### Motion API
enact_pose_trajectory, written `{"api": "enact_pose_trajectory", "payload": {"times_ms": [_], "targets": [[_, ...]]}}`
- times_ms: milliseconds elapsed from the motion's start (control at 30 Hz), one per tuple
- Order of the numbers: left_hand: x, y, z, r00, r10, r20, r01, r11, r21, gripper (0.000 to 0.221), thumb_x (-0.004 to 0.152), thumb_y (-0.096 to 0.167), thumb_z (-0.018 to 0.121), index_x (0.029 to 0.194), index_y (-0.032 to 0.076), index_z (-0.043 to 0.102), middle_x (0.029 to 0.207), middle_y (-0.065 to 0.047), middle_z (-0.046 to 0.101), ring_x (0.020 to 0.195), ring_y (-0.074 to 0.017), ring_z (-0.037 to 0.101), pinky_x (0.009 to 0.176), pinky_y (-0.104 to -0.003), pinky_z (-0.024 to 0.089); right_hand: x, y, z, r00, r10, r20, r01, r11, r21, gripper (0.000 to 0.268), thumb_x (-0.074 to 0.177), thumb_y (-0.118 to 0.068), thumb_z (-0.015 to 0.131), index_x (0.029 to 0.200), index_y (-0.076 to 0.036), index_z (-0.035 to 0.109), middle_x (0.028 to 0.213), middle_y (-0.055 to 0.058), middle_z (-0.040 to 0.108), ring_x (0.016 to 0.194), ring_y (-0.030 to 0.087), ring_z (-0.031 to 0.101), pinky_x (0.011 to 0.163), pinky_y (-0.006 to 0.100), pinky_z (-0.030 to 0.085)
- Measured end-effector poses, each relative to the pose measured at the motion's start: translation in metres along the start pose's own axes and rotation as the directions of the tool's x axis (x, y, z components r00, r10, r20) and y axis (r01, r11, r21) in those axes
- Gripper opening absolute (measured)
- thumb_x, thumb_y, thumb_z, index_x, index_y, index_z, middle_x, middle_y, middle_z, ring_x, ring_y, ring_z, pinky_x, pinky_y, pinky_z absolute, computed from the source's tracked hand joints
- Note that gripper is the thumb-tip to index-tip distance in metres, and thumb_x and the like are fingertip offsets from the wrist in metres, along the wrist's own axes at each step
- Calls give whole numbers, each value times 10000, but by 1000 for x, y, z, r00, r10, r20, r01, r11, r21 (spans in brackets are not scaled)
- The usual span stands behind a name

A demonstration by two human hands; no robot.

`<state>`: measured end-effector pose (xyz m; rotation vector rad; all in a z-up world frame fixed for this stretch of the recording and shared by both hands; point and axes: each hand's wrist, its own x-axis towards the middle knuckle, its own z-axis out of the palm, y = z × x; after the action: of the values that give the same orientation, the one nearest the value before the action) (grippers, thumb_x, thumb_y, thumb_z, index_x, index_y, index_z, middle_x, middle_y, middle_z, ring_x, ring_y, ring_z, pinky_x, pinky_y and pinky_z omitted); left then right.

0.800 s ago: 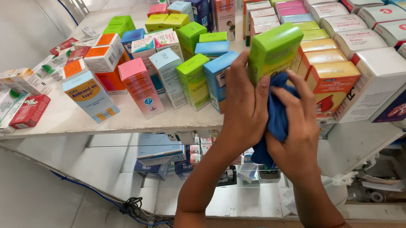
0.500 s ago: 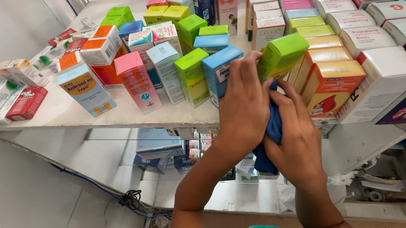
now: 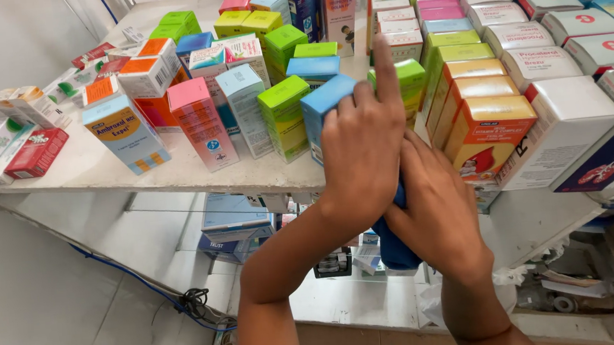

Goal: The person wipes various small, colorful medicine boxes on a glass shelf using a blue cloth. They pick up each box, wipe its surfaces, and place it back on the shelf.

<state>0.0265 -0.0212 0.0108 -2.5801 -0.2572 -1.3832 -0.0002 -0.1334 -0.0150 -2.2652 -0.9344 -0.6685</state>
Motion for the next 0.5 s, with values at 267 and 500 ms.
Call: {"api": "enact_pose_trajectory", "payload": {"times_ms": [267,500], "targets": [[57,-24,22,938,326,118,-309,941,-140,669,652,189,804,1258,79,543,1054,-170,712,1159,-369,569,1060,-573,349,1,-4,-1,999,20,42,-15,993,-114,737,755,-232,752,1430,-60,511,1496,186,535,1171,427,604,845,513,512],[77,-14,70,905,421,-58,-424,893,-151,103,776,104,715,878,100,705,744,-142,750,1034,-366,659,1115,-560,333,27,-1,2,978,85,191,-37,970,-241,883,779,-353,740,1522,-69,356,1545,241,418,963,475,668,643,561,563]]}}
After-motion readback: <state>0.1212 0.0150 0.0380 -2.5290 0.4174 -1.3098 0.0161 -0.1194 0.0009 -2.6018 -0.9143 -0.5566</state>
